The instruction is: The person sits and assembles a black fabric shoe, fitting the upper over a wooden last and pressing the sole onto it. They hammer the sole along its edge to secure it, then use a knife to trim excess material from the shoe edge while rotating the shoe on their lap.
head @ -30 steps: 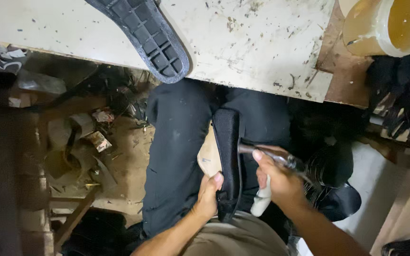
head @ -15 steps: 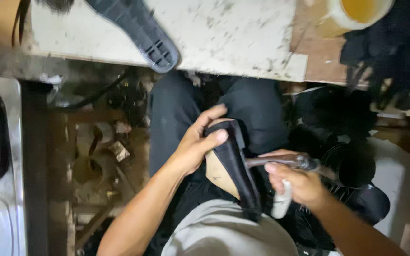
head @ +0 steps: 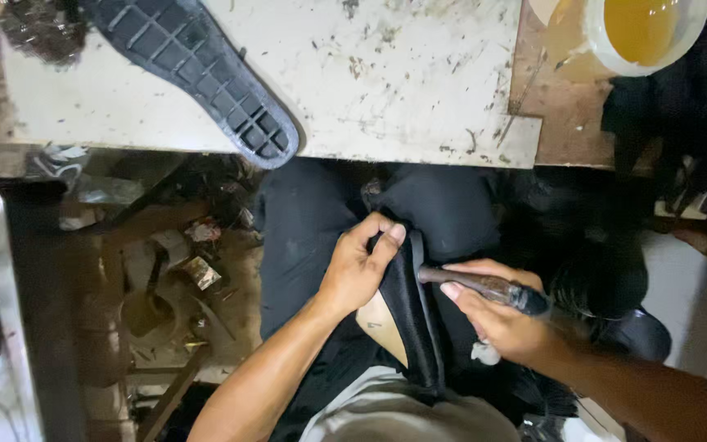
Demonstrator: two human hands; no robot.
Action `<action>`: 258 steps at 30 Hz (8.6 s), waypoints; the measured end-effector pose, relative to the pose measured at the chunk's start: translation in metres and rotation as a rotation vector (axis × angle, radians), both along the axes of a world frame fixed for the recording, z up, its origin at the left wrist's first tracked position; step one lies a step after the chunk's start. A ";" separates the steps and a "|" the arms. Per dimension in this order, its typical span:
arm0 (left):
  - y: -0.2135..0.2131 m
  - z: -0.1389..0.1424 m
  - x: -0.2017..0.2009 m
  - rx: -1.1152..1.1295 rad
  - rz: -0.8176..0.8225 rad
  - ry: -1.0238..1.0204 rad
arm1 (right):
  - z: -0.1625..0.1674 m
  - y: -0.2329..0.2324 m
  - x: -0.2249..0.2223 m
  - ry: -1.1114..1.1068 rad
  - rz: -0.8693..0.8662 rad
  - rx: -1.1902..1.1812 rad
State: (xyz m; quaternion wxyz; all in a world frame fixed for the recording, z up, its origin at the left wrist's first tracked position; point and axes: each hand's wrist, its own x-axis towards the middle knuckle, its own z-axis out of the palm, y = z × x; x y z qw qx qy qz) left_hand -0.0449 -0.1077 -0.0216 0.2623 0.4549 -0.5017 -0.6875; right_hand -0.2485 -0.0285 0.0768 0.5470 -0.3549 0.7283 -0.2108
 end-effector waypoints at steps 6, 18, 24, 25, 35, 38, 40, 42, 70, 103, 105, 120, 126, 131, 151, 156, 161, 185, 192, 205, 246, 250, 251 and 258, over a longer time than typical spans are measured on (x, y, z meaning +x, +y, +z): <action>-0.010 0.014 -0.001 0.051 -0.030 0.037 | -0.002 -0.017 -0.007 -0.475 -0.422 -0.032; -0.027 0.035 0.004 0.110 0.029 0.238 | -0.002 -0.040 -0.016 -0.513 -0.163 -0.095; -0.027 0.100 0.039 -0.171 -0.020 0.239 | 0.030 0.015 0.010 -0.556 -0.164 -0.398; -0.019 0.106 0.040 -0.238 -0.062 0.198 | 0.034 0.022 0.010 -0.361 0.001 -0.557; 0.036 0.117 0.049 -0.520 -0.186 0.239 | 0.046 0.052 -0.019 -0.278 0.220 -0.080; 0.042 0.119 0.051 -0.590 -0.207 0.211 | 0.045 0.053 -0.016 -0.259 0.329 -0.235; 0.045 0.122 0.051 -0.540 -0.232 0.229 | 0.048 0.050 -0.016 -0.295 0.363 -0.261; 0.047 0.124 0.053 -0.523 -0.217 0.248 | 0.053 0.045 -0.014 -0.346 0.386 -0.205; 0.128 -0.012 0.030 0.874 0.309 0.635 | -0.004 0.086 -0.019 -0.294 -0.018 -0.025; 0.136 -0.036 0.019 0.857 0.388 0.532 | -0.045 0.127 -0.009 0.080 0.684 -0.523; 0.133 -0.037 0.018 0.828 0.366 0.547 | -0.044 0.121 -0.012 -0.031 0.476 -0.445; 0.086 0.044 0.049 0.360 -0.127 0.498 | -0.046 0.166 -0.025 0.418 0.473 -0.275; 0.003 0.099 0.096 -0.261 -0.356 -0.366 | -0.042 0.141 -0.013 0.244 0.549 -0.114; 0.022 0.085 0.100 -0.750 -0.227 -0.369 | -0.046 0.128 -0.009 0.341 0.564 -0.466; -0.017 0.036 0.063 -0.405 0.175 -0.202 | -0.062 0.013 -0.005 0.493 0.471 -0.944; -0.019 0.038 0.063 -0.429 0.185 -0.157 | 0.037 0.036 -0.012 -0.184 0.188 -0.897; -0.023 0.040 0.068 -0.465 0.162 -0.192 | 0.062 -0.007 0.031 0.038 0.622 -1.052; -0.036 0.055 0.070 -0.402 0.003 -0.277 | -0.036 0.053 0.000 0.444 0.396 -1.010; -0.046 0.109 0.047 -1.225 -0.250 -0.868 | -0.074 0.055 -0.006 0.602 0.343 -0.836; -0.056 0.099 0.000 -0.990 -0.738 -1.073 | -0.008 0.045 0.012 0.412 0.002 -1.288; -0.041 0.098 0.007 -1.052 -0.667 -1.049 | -0.021 0.014 -0.012 0.537 0.192 -0.679; -0.041 0.098 0.008 -1.068 -0.663 -1.062 | -0.029 0.025 -0.023 -0.066 -0.372 -0.603; -0.042 0.098 0.008 -1.073 -0.658 -1.064 | -0.031 0.032 -0.025 -0.170 -0.472 -0.809; -0.057 0.101 0.009 -1.065 -0.712 -1.014 | -0.044 0.052 -0.025 -0.117 -0.558 -0.301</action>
